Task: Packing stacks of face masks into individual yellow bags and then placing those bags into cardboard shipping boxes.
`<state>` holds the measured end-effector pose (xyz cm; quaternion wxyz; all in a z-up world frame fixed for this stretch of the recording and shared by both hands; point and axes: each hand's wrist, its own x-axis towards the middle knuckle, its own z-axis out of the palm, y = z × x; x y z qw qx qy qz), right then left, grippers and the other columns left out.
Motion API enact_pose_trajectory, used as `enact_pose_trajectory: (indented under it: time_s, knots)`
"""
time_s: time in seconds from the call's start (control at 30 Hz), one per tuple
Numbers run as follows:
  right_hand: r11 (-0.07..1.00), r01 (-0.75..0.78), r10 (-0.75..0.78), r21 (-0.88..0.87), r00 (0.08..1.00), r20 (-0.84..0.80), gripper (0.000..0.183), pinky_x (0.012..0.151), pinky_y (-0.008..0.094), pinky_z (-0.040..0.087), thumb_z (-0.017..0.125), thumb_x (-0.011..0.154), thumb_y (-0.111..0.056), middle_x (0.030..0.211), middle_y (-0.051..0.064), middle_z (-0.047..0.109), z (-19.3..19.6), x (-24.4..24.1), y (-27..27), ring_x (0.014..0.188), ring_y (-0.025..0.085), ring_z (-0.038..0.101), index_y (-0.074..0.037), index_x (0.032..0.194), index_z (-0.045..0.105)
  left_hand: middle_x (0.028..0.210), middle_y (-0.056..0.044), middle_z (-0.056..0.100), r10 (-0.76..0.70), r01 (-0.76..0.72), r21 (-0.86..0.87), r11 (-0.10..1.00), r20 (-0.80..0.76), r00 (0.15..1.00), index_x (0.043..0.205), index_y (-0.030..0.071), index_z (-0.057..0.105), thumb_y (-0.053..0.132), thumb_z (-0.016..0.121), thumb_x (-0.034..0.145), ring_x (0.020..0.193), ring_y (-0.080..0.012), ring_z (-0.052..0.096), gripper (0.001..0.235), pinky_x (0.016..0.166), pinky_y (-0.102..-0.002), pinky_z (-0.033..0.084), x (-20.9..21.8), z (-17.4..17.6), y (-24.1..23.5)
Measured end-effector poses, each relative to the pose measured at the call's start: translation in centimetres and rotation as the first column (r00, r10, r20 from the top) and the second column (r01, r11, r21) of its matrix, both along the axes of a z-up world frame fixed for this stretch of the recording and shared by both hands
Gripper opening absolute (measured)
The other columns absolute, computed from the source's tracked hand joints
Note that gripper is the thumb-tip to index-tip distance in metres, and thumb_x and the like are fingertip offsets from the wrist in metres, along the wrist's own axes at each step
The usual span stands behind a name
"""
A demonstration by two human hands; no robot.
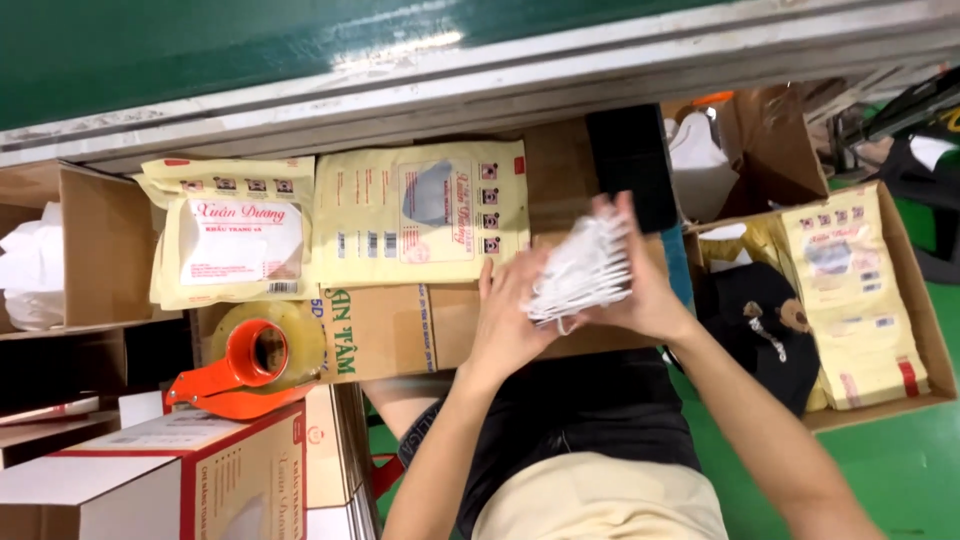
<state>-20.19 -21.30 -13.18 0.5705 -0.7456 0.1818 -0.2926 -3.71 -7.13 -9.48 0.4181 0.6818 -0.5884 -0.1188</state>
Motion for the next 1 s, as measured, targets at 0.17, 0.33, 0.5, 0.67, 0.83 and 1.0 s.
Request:
enact_pose_trajectory:
  time_s: [0.17, 0.33, 0.5, 0.67, 0.83, 1.0]
  knots:
    - [0.974, -0.194, 0.184, 0.121, 0.979, 0.089, 0.144, 0.13, 0.045, 0.026, 0.095, 0.067, -0.013, 0.176, 0.019, 0.008, 1.1, 0.6, 1.8, 0.162, 0.029, 0.019, -0.013, 0.167, -0.01, 0.133, -0.018, 0.059, 0.026, -0.027, 0.014, 1.0, 0.061, 0.998, 0.141, -0.002, 0.052, 0.026, 0.089, 0.067, 0.127, -0.0363, 0.055, 0.088, 0.113, -0.057, 0.033, 0.0, -0.9, 0.8]
    - [0.967, -0.2, 0.179, 0.158, 0.974, 0.139, 0.14, 0.128, 0.043, 0.029, 0.093, 0.071, -0.011, 0.177, 0.017, 0.008, 0.4, 0.1, 3.0, 0.162, 0.027, 0.021, -0.014, 0.167, -0.009, 0.125, -0.014, 0.065, 0.001, 0.0, -0.082, 0.997, 0.012, 1.0, 0.133, 0.004, 0.059, 0.028, 0.091, 0.07, 0.115, -0.0338, 0.063, 0.074, 0.102, -0.046, 0.049, -0.9, -1.4, 1.3]
    - [0.984, -0.138, 0.14, 0.109, 0.99, -0.012, 0.135, 0.123, 0.042, 0.033, 0.092, 0.07, -0.005, 0.172, 0.018, 0.015, -0.1, -0.5, 3.5, 0.156, 0.027, 0.028, -0.01, 0.165, -0.005, 0.109, -0.012, 0.069, 0.088, -0.109, -0.272, 0.956, -0.087, 0.992, 0.114, 0.004, 0.064, 0.019, 0.091, 0.076, 0.093, -0.0286, 0.073, 0.049, 0.079, -0.035, 0.059, -0.1, -6.8, 0.9]
    - [0.973, -0.075, 0.074, 0.217, 0.997, 0.014, 0.122, 0.126, 0.044, 0.031, 0.085, 0.073, 0.001, 0.17, 0.017, 0.024, 0.2, -2.0, 3.7, 0.156, 0.028, 0.03, -0.005, 0.166, 0.005, 0.108, -0.01, 0.073, 0.173, -0.307, -0.176, 0.935, -0.528, 0.831, 0.114, 0.002, 0.065, 0.018, 0.092, 0.078, 0.096, -0.0221, 0.073, 0.048, 0.085, -0.032, 0.059, -2.9, -4.2, 1.2]
    - [0.579, 0.002, -0.133, 0.815, 0.987, 0.092, 0.059, 0.108, 0.049, 0.048, 0.071, 0.087, 0.002, 0.136, 0.021, 0.061, -3.9, -7.2, 1.9, 0.128, 0.031, 0.06, 0.006, 0.143, 0.052, 0.116, -0.006, 0.068, 0.126, -0.424, -0.067, 0.903, -0.903, 0.411, 0.124, 0.005, 0.058, 0.02, 0.085, 0.078, 0.104, -0.0174, 0.067, 0.055, 0.09, -0.032, 0.057, -4.2, -3.4, -1.0]
    - [0.683, 0.097, -0.42, 0.724, 0.863, 0.281, 0.037, 0.112, 0.043, 0.053, 0.064, 0.093, 0.002, 0.126, 0.014, 0.07, 2.4, -10.6, -1.3, 0.124, 0.025, 0.066, 0.002, 0.13, 0.064, 0.11, -0.009, 0.068, 0.334, -0.332, -0.043, 0.942, 0.027, 0.942, 0.107, 0.006, 0.069, 0.021, 0.073, 0.093, 0.106, -0.0264, 0.066, 0.021, 0.093, -0.041, 0.055, 1.8, -3.0, -3.2]
